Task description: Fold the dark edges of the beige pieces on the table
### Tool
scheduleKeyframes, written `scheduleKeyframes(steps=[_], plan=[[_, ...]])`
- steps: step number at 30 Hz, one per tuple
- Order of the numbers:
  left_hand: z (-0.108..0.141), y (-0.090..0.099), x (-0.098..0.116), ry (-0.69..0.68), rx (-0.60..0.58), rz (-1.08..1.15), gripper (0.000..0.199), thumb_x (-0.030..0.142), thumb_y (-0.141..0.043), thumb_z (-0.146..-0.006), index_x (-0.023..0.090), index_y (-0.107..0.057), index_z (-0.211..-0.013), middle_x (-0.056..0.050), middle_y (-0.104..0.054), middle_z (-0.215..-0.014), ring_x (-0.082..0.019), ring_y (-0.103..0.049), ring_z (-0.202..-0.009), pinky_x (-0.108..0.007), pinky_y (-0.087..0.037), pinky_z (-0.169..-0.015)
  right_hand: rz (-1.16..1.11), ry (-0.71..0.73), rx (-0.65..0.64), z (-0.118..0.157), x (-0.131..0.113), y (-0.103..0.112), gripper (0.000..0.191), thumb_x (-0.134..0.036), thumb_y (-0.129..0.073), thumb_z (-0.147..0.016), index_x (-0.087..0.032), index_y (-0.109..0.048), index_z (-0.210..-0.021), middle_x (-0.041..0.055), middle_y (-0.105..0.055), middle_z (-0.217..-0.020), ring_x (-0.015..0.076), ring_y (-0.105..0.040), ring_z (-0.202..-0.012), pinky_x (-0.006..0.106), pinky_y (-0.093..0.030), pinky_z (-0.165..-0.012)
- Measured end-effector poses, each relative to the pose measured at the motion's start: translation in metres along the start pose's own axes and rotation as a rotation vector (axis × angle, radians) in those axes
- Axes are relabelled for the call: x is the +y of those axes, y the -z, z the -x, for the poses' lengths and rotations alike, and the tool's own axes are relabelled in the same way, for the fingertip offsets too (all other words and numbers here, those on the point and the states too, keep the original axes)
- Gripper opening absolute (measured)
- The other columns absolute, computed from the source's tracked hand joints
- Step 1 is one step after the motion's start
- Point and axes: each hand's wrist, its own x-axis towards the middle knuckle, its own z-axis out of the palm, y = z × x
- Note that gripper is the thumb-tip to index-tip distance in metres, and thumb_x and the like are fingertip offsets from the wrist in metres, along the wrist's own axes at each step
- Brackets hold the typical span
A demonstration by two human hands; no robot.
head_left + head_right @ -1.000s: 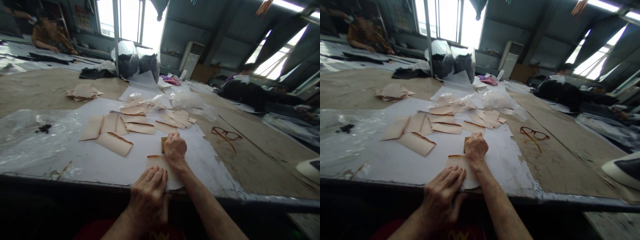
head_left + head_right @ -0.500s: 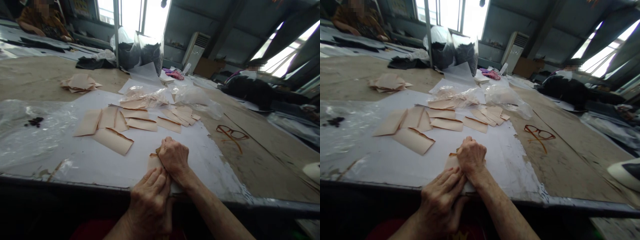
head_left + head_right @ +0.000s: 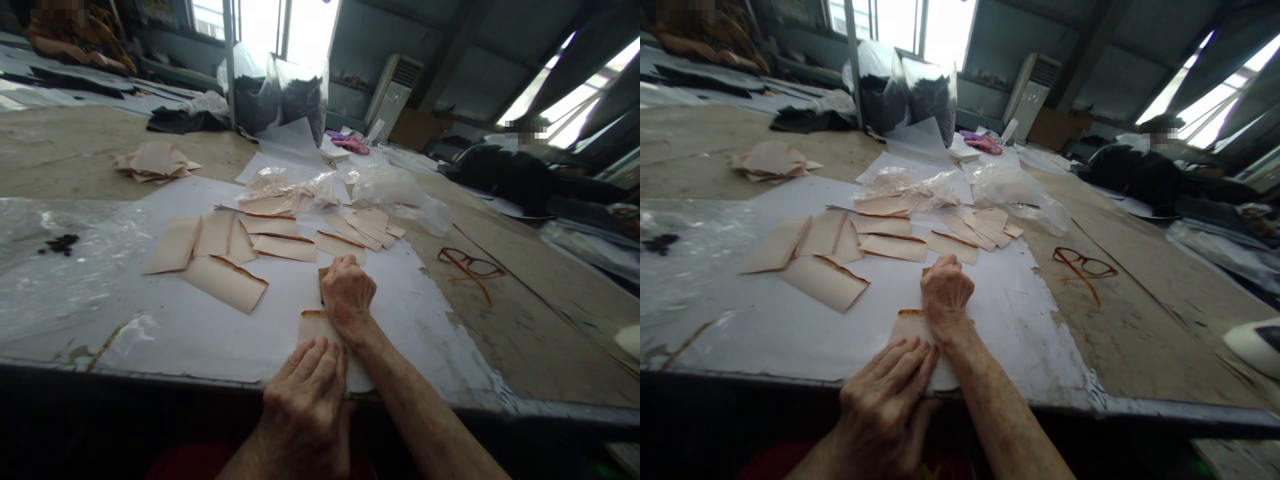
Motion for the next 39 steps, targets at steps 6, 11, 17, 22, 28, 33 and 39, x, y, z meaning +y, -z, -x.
scheduleKeyframes(steps=[6,11,17,22,28,33,39], plan=[[0.000,0.001,0.002,-0.007,-0.001,0.003,0.042,0.017,-0.050,-0.065,0.006,-0.056,-0.105,-0.010,-0.059,-0.104,-0.022,-0.051,-0.101,-0.034,-0.042,-0.092,-0.211,-0.012,-0.058,0.005,0.027,0.026,0.027,-0.026,-0.031,-0.088,-0.014,-0.054,-0.082,0.0058,-0.062,-0.067,0.0145,-0.057,-0.063,0.021,-0.031,-0.054],[-0.001,-0.001,0.002,0.001,0.016,0.021,0.041,0.017,-0.050,-0.066,0.006,-0.056,-0.105,-0.011,-0.060,-0.103,-0.023,-0.052,-0.101,-0.035,-0.043,-0.091,-0.134,0.294,-0.136,0.032,0.026,0.026,0.024,-0.025,-0.034,-0.087,-0.015,-0.053,-0.077,0.0034,-0.062,-0.067,0.0123,-0.056,-0.058,0.022,-0.028,-0.051],[0.002,-0.004,0.002,0.034,0.030,0.051,0.035,0.016,-0.050,-0.069,0.008,-0.058,-0.103,-0.010,-0.061,-0.100,-0.022,-0.052,-0.102,-0.035,-0.043,-0.091,0.074,0.192,-0.121,0.031,0.008,0.020,0.023,-0.025,-0.034,-0.086,-0.015,-0.052,-0.076,0.0040,-0.060,-0.062,0.0147,-0.056,-0.052,0.024,-0.023,-0.043],[0.005,-0.006,0.002,0.016,0.033,0.029,0.031,0.013,-0.051,-0.071,0.007,-0.058,-0.101,-0.011,-0.061,-0.101,-0.023,-0.051,-0.104,-0.035,-0.043,-0.092,0.075,0.132,-0.073,0.026,-0.001,0.011,0.025,-0.025,-0.031,-0.087,-0.014,-0.050,-0.075,0.0053,-0.058,-0.059,0.0149,-0.057,-0.050,0.022,-0.026,-0.043],[0.002,-0.003,0.001,-0.003,0.002,-0.026,0.036,0.018,-0.050,-0.072,0.007,-0.056,-0.105,-0.010,-0.060,-0.104,-0.023,-0.052,-0.103,-0.034,-0.044,-0.091,-0.055,-0.020,-0.042,0.008,-0.007,0.004,0.026,-0.024,-0.030,-0.087,-0.011,-0.052,-0.081,0.0088,-0.060,-0.063,0.0167,-0.057,-0.053,0.023,-0.027,-0.044],[-0.002,-0.001,0.001,-0.001,0.024,-0.015,0.040,0.019,-0.049,-0.067,0.006,-0.057,-0.105,-0.010,-0.061,-0.102,-0.023,-0.053,-0.101,-0.034,-0.045,-0.090,-0.362,-0.128,-0.023,0.001,0.013,0.017,0.029,-0.025,-0.030,-0.087,-0.013,-0.055,-0.078,0.0072,-0.062,-0.067,0.0144,-0.056,-0.061,0.022,-0.032,-0.052],[-0.003,-0.002,0.001,0.015,0.009,0.034,0.042,0.017,-0.049,-0.066,0.005,-0.056,-0.105,-0.012,-0.060,-0.102,-0.023,-0.052,-0.100,-0.034,-0.043,-0.092,-0.237,0.299,-0.079,0.030,0.024,0.024,0.028,-0.026,-0.031,-0.087,-0.015,-0.053,-0.075,0.0022,-0.058,-0.062,0.0109,-0.051,-0.053,0.022,-0.027,-0.050]])
